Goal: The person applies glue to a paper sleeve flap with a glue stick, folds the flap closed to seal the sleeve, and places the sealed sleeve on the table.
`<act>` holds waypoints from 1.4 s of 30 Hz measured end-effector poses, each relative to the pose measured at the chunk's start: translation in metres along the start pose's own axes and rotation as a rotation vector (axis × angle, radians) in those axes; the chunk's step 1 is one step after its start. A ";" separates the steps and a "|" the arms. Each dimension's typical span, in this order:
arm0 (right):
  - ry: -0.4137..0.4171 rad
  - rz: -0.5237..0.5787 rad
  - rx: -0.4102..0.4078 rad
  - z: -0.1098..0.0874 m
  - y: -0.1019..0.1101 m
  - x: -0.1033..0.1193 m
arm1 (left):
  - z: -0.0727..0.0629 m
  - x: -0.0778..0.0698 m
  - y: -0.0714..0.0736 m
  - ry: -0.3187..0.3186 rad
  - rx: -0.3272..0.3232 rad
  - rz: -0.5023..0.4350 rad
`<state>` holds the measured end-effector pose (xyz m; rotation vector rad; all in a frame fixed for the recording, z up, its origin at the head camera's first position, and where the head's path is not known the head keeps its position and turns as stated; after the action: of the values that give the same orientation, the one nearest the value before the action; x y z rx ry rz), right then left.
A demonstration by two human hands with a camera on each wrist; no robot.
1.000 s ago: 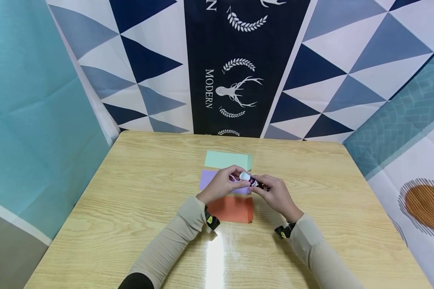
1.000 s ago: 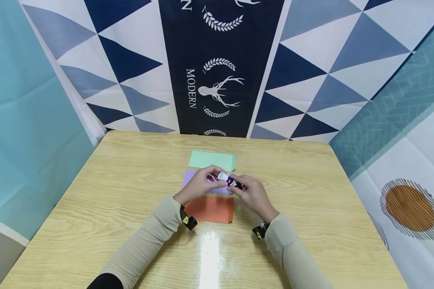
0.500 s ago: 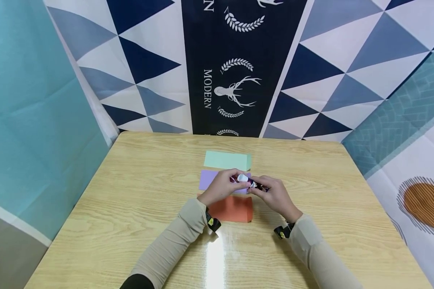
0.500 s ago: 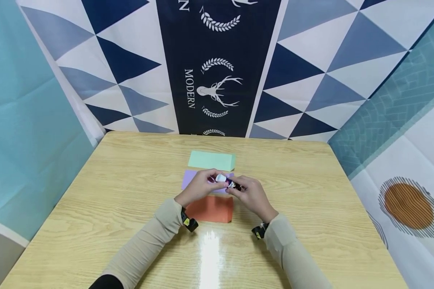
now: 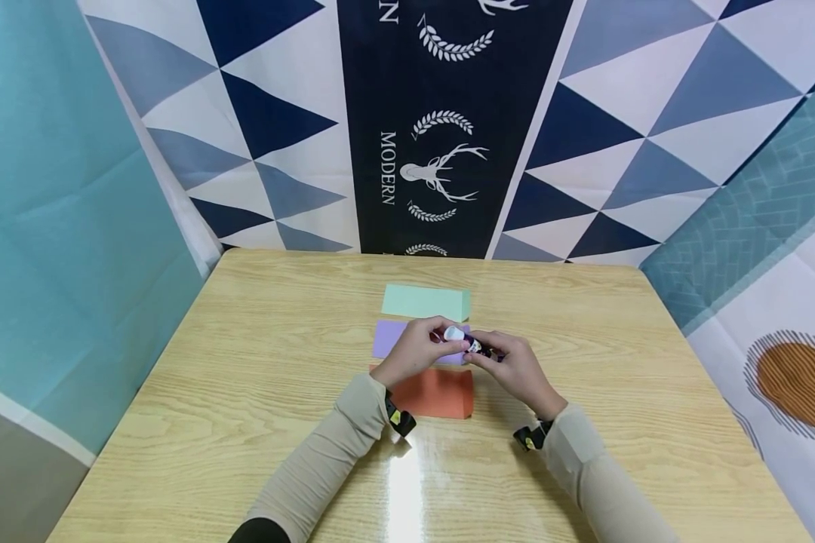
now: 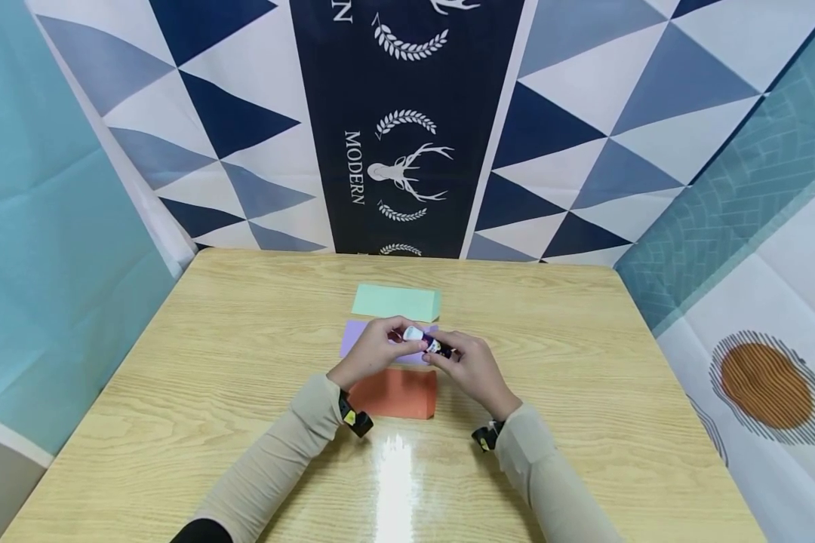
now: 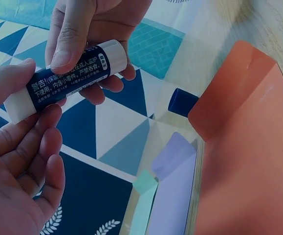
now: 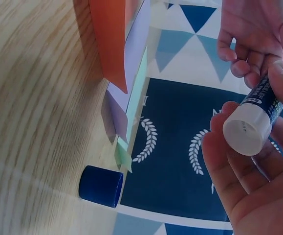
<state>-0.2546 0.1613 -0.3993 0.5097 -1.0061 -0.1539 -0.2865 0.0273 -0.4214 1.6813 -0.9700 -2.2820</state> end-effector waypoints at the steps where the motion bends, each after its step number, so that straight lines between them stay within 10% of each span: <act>1: -0.008 0.004 -0.001 0.000 0.000 -0.001 | 0.000 0.001 0.000 0.002 -0.002 0.000; 27: -0.283 0.135 -0.039 -0.012 0.008 -0.035 | -0.002 0.007 0.014 0.051 -0.050 -0.077; 42: -0.305 0.354 0.164 -0.016 -0.020 -0.034 | -0.004 0.007 0.018 0.016 -0.055 -0.110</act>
<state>-0.2570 0.1613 -0.4415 0.4559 -1.3986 0.1740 -0.2899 0.0082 -0.4173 1.7689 -0.8239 -2.3362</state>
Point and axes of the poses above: each hand's wrist, its own z-axis towards the middle knuckle, its own y-axis out of the back of the hand, x = y × z, the point moved 9 cm from there along z, towards the middle knuckle, and after that the axes turned 14 degrees about z, right-handed, at the moved point
